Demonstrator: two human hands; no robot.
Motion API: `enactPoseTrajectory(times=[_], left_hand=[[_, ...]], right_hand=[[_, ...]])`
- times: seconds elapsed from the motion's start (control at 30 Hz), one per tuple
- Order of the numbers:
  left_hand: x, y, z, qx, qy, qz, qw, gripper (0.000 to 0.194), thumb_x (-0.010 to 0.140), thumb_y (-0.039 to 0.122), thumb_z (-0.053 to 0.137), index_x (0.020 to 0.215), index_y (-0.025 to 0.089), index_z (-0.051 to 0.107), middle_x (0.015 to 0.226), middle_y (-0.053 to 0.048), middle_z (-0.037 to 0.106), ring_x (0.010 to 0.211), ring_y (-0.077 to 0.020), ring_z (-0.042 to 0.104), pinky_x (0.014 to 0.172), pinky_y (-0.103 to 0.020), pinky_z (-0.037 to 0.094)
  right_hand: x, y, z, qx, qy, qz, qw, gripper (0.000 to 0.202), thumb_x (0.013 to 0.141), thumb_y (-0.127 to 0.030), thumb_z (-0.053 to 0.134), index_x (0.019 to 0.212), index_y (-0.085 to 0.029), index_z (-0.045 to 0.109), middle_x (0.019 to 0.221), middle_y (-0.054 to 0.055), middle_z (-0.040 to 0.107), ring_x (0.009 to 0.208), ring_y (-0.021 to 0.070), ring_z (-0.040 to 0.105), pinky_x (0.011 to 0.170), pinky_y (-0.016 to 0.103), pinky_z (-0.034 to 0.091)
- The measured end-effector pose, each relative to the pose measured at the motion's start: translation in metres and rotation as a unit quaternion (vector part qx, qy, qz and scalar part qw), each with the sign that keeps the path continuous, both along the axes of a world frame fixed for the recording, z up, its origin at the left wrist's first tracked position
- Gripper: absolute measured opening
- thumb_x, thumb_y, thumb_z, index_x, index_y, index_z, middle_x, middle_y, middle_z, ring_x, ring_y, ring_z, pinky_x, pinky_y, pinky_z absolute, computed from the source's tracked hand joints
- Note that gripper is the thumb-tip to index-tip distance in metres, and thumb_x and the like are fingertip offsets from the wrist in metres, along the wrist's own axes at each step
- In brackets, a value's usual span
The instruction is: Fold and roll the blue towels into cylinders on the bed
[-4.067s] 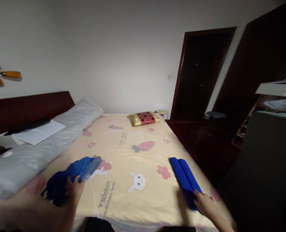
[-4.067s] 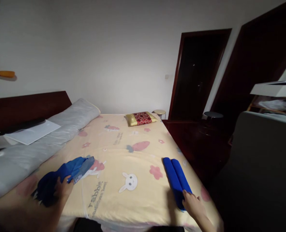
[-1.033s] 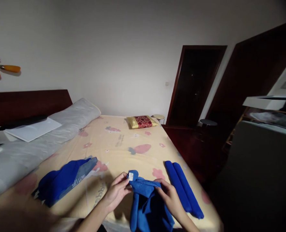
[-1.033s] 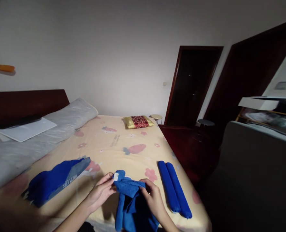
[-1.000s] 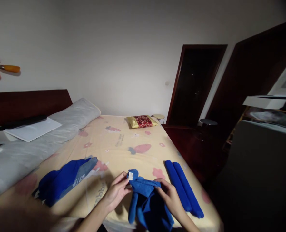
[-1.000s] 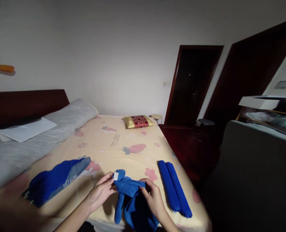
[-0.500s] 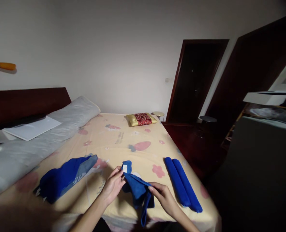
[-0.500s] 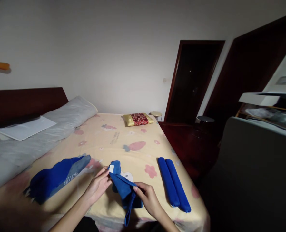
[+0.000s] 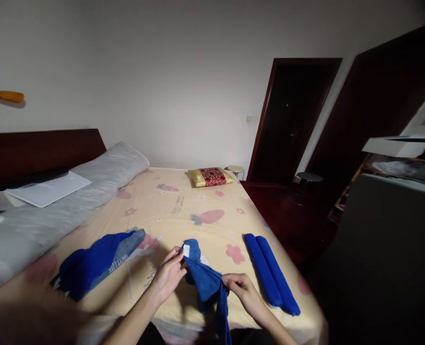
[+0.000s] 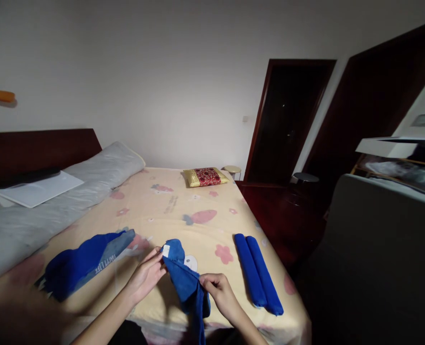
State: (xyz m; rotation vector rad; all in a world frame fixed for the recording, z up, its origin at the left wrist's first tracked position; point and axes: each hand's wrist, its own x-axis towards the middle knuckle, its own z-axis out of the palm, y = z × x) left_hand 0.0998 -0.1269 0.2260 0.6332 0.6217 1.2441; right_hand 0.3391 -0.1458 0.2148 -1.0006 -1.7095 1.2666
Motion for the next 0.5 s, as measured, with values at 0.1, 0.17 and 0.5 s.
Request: enactPoseTrajectory(times=[0.1, 0.17, 0.5], left_hand=[[0.000, -0.001, -0.003, 0.000, -0.001, -0.018, 1.000, 0.015, 0.076, 0.023, 0.075, 0.078, 0.021, 0.061, 0.080, 0.001, 0.067, 0.079, -0.0130, 0.062, 0.074, -0.026, 0.047], [0.001, -0.002, -0.005, 0.005, 0.002, -0.028, 1.000, 0.013, 0.078, 0.023, 0.073, 0.078, 0.020, 0.061, 0.080, 0.000, 0.065, 0.079, -0.0129, 0.061, 0.074, -0.026, 0.047], [0.004, -0.006, -0.012, -0.016, 0.000, -0.063, 0.998, 0.009, 0.081, 0.019, 0.068, 0.082, 0.020, 0.060, 0.083, -0.002, 0.067, 0.079, -0.0132, 0.062, 0.073, -0.026, 0.047]], right_hand=[[0.000, 0.002, -0.003, -0.061, 0.031, 0.013, 0.998, 0.046, 0.079, -0.055, 0.054, 0.050, -0.022, 0.040, 0.052, -0.005, 0.034, 0.055, 0.0107, 0.033, 0.058, 0.029, 0.031], [-0.001, 0.003, -0.006, -0.093, 0.034, 0.017, 0.995, 0.044, 0.077, -0.054, 0.056, 0.049, -0.022, 0.043, 0.049, -0.005, 0.035, 0.053, 0.0104, 0.035, 0.057, 0.029, 0.033], [-0.009, -0.003, -0.029, -0.158, 0.036, 0.091, 0.983, 0.011, 0.058, -0.018, 0.063, 0.069, -0.018, 0.061, 0.059, -0.006, 0.055, 0.056, 0.0088, 0.047, 0.059, 0.025, 0.039]])
